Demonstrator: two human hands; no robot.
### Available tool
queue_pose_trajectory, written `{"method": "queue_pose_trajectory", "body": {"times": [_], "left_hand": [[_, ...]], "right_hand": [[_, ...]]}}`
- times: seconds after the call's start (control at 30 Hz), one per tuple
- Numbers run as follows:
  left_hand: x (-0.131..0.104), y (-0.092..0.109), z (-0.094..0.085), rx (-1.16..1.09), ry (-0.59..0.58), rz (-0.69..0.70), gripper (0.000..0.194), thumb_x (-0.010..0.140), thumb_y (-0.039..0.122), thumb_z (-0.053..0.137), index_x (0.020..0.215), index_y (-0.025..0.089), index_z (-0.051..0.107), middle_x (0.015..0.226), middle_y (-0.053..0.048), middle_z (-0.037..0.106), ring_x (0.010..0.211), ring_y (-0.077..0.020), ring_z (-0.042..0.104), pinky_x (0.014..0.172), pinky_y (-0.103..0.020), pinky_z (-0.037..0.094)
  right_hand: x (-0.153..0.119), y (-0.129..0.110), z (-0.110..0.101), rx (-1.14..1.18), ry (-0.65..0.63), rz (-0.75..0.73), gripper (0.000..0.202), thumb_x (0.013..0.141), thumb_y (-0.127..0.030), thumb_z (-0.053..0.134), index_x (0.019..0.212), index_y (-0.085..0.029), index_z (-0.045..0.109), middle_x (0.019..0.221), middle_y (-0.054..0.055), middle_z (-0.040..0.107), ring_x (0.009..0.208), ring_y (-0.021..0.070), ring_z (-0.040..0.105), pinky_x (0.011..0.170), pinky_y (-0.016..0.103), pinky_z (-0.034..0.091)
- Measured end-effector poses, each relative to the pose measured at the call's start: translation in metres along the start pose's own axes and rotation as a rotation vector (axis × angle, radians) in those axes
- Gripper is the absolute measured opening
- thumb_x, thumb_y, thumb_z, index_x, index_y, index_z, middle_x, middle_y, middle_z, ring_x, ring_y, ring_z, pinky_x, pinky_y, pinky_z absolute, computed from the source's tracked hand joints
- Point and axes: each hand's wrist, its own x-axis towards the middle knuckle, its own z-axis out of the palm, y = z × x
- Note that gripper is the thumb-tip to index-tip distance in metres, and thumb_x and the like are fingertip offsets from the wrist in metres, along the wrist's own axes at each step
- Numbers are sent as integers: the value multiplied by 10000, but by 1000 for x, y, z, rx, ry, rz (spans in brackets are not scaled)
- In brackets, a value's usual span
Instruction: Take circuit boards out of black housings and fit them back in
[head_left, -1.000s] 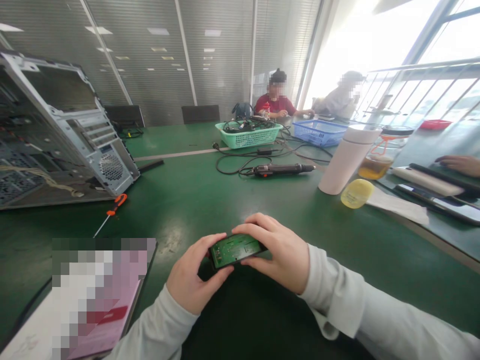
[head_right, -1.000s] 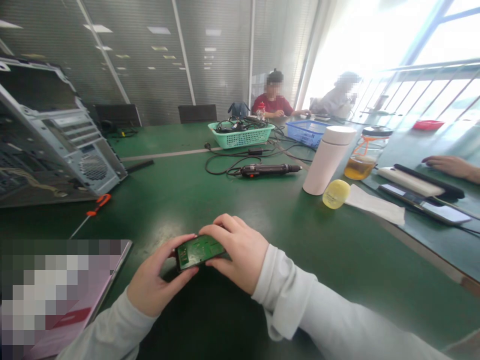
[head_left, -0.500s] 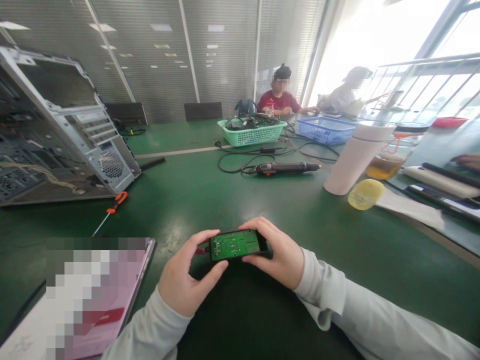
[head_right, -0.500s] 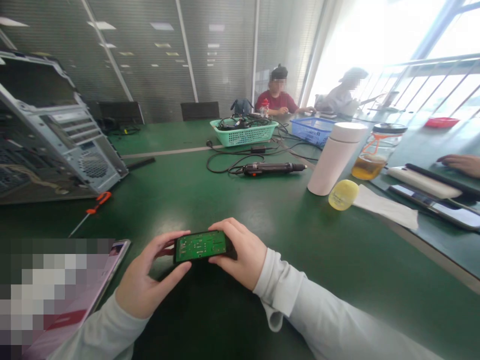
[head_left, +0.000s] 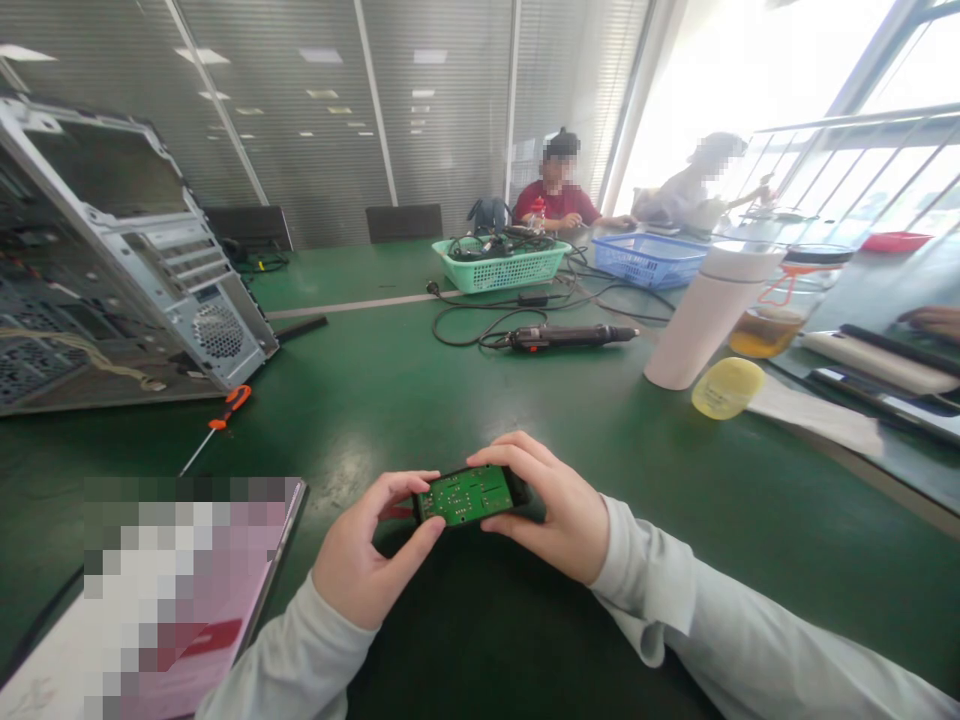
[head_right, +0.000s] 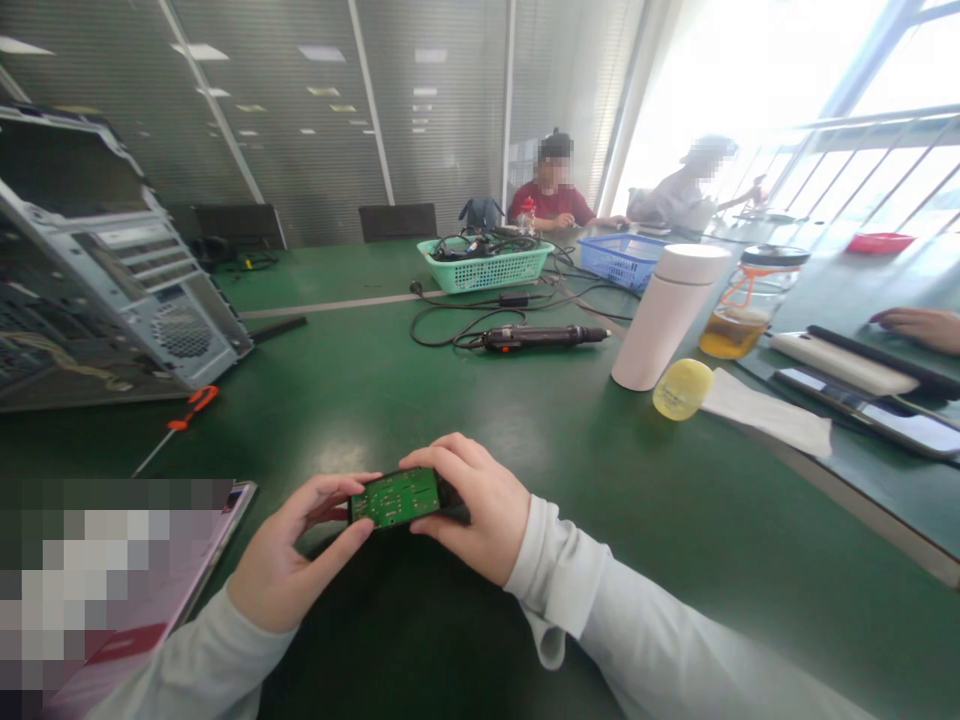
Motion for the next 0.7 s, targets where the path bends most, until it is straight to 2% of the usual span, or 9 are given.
{"method": "queue_pose_trajectory", "body": {"times": [0.17, 0.37, 0.5, 0.7], "left_hand": [[2, 4, 0, -78, -23, -88, 163, 780, 323, 632, 894, 208, 610, 1012, -67, 726, 837, -211, 697, 781, -356, 562], [0, 10, 0, -96, -68, -183, 179, 795, 337, 588, 919, 209, 606, 1029, -60, 740, 843, -206, 695, 680, -299, 533], [0, 16, 0, -88, -45, -158, 171, 812, 334, 564, 918, 207, 607, 1016, -53, 737, 841, -193, 684, 692, -290, 517], [-2, 23, -1, 0, 12, -76, 123, 798, 292, 545, 799, 208, 636, 759, 2, 691, 711, -159, 644, 667, -261, 494]], "right_hand": [[0, 2, -1, 38, -5, -4, 401, 815, -226, 666, 1175, -205, 490, 1101, 62, 551, 1023, 200, 521, 888, 343, 442], [-2, 4, 0, 62, -29, 90, 420, 822, -423, 668, 1123, -175, 510, 1022, 58, 566, 909, 185, 549, 786, 304, 437], [-3, -1, 2, 92, -5, 188, 355, 823, -404, 637, 1070, -169, 534, 957, 38, 576, 812, 155, 540, 722, 280, 420], [-1, -13, 4, 229, 7, 304, 250, 818, -381, 586, 942, -166, 560, 778, -10, 545, 672, 117, 479, 640, 254, 386]]}}
